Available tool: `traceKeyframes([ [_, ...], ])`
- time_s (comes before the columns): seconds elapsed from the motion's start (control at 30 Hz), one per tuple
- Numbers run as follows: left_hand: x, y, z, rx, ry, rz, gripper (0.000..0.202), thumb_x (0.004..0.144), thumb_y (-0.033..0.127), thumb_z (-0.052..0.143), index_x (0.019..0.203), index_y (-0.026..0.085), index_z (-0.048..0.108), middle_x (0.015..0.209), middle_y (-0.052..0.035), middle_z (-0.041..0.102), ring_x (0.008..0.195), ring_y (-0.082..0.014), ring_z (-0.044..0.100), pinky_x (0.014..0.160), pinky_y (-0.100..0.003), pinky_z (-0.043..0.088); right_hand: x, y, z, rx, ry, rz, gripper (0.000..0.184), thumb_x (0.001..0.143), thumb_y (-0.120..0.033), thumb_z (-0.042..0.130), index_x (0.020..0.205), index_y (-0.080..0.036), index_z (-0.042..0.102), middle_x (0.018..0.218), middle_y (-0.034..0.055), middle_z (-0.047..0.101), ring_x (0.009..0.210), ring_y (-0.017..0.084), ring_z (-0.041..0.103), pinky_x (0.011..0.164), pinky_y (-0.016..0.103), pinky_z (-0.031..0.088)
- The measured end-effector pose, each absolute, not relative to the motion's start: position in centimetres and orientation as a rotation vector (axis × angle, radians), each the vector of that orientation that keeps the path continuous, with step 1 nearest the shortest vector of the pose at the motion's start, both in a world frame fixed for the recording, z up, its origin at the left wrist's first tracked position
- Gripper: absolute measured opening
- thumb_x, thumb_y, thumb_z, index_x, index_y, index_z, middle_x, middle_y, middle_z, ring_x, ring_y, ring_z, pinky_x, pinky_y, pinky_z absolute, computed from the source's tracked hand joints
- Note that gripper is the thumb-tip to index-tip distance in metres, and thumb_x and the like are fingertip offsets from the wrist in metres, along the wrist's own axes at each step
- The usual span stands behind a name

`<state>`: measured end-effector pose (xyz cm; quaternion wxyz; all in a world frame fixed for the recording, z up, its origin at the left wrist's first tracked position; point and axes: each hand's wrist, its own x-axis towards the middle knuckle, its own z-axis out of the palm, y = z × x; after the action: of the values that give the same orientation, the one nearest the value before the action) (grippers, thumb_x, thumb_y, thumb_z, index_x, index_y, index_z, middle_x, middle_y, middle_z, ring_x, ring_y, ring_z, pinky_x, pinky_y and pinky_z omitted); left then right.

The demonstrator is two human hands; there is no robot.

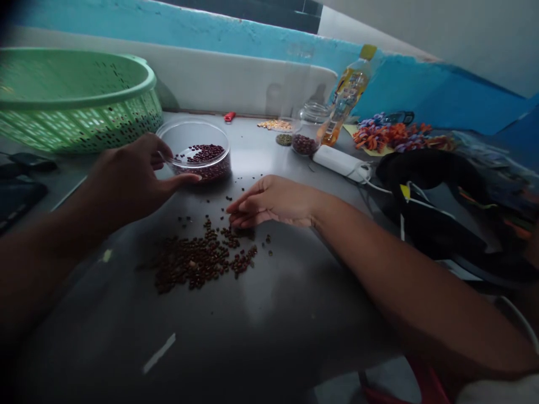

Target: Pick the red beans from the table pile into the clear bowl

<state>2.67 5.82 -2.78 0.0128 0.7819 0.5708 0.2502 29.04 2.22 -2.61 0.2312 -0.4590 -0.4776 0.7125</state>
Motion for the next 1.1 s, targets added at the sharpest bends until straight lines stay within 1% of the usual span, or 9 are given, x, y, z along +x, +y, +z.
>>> traceKeyframes([
  [0.17, 2.8, 5.7, -2.8, 2.443, 1.777, 0.775, 0.059, 0.083, 0.067, 0.065, 0.127, 0.029, 0.062, 0.109, -0.011, 0.074, 0.109, -0.0374, 0.07, 0.092, -0.05, 0.054, 29.2, 2.3, -2.8, -1.303, -1.44, 1.834, 0.013, 0.074, -0.013, 0.086, 0.085, -0.017, 0.082, 0.081, 0.0055, 0.081, 0.076, 0.014, 0.077, 0.076, 0.022, 0.065],
  [0.33, 3.1, 5.3, -2.5, 2.452, 1.749, 0.757, 0.067, 0.083, 0.064, 0.065, 0.135, 0.02, 0.061, 0.115, -0.0136, 0.072, 0.111, -0.0384, 0.068, 0.098, -0.05, 0.051, 28.6, 1.7, -1.9, -1.339, -1.594, 1.631, 0.018, 0.074, -0.026, 0.09, 0.081, -0.016, 0.076, 0.075, 0.0055, 0.079, 0.066, 0.016, 0.075, 0.062, 0.025, 0.063],
  [0.47, 3.4, 4.8, -2.0, 2.41, 1.778, 0.75, 0.065, 0.084, 0.063, 0.066, 0.134, 0.023, 0.061, 0.117, -0.0118, 0.071, 0.115, -0.0382, 0.066, 0.102, -0.046, 0.048, 28.2, 0.9, -1.2, -1.357, -1.855, 1.351, 0.028, 0.075, -0.038, 0.089, 0.085, -0.015, 0.075, 0.075, 0.0053, 0.077, 0.062, 0.014, 0.071, 0.054, 0.023, 0.054],
  [0.6, 3.7, 4.4, -1.4, 2.476, 1.816, 0.682, 0.061, 0.087, 0.06, 0.065, 0.129, 0.016, 0.06, 0.115, -0.0159, 0.07, 0.111, -0.0401, 0.068, 0.097, -0.047, 0.05, 28.2, 0.7, -1.2, -1.334, -2.05, 0.975, 0.029, 0.078, -0.045, 0.086, 0.082, -0.017, 0.079, 0.075, 0.0022, 0.073, 0.057, 0.01, 0.058, 0.051, 0.024, 0.04],
  [0.67, 3.8, 4.2, -1.1, 2.546, 1.746, 0.672, 0.061, 0.086, 0.059, 0.066, 0.127, 0.015, 0.06, 0.116, -0.0175, 0.069, 0.111, -0.0407, 0.067, 0.097, -0.048, 0.049, 28.2, 0.8, -1.2, -1.268, -1.97, 0.661, 0.026, 0.081, -0.045, 0.084, 0.083, -0.019, 0.08, 0.075, 0.0018, 0.071, 0.058, 0.011, 0.054, 0.053, 0.026, 0.037],
  [0.73, 3.8, 4.0, -1.0, 2.641, 1.59, 0.654, 0.058, 0.086, 0.06, 0.066, 0.127, 0.018, 0.06, 0.119, -0.0173, 0.068, 0.113, -0.0395, 0.066, 0.099, -0.047, 0.048, 28.0, 1.0, -1.3, -1.166, -1.836, 0.371, 0.019, 0.086, -0.04, 0.081, 0.087, -0.021, 0.08, 0.078, 0.0027, 0.071, 0.064, 0.013, 0.055, 0.059, 0.029, 0.041],
  [0.87, 3.8, 3.8, -0.9, 2.741, 1.379, 0.599, 0.053, 0.088, 0.062, 0.063, 0.13, 0.029, 0.06, 0.128, -0.0118, 0.067, 0.116, -0.0339, 0.064, 0.101, -0.042, 0.045, 27.6, 0.7, -0.9, -1.127, -1.901, 0.123, 0.012, 0.092, -0.031, 0.077, 0.102, -0.027, 0.081, 0.105, 0.0071, 0.074, 0.091, 0.021, 0.065, 0.082, 0.035, 0.052],
  [0.97, 3.8, 3.8, -0.9, 2.685, 1.492, 0.634, 0.057, 0.088, 0.065, 0.06, 0.132, 0.029, 0.058, 0.127, -0.0124, 0.067, 0.116, -0.0348, 0.063, 0.1, -0.043, 0.045, 27.2, -0.6, -0.3, -1.07, -2.002, 0.14, 0.021, 0.092, -0.034, 0.076, 0.113, -0.03, 0.079, 0.12, 0.0078, 0.069, 0.106, 0.024, 0.065, 0.091, 0.037, 0.053],
  [1.1, 3.5, 4.1, -1.0, 2.649, 1.63, 0.72, 0.057, 0.088, 0.06, 0.062, 0.13, 0.022, 0.058, 0.119, -0.0172, 0.068, 0.11, -0.0382, 0.065, 0.095, -0.047, 0.047, 26.5, -2.2, -0.5, -0.884, -2.456, 0.773, 0.032, 0.084, -0.046, 0.084, 0.108, -0.027, 0.079, 0.111, 0.0037, 0.07, 0.094, 0.019, 0.067, 0.087, 0.031, 0.053],
])
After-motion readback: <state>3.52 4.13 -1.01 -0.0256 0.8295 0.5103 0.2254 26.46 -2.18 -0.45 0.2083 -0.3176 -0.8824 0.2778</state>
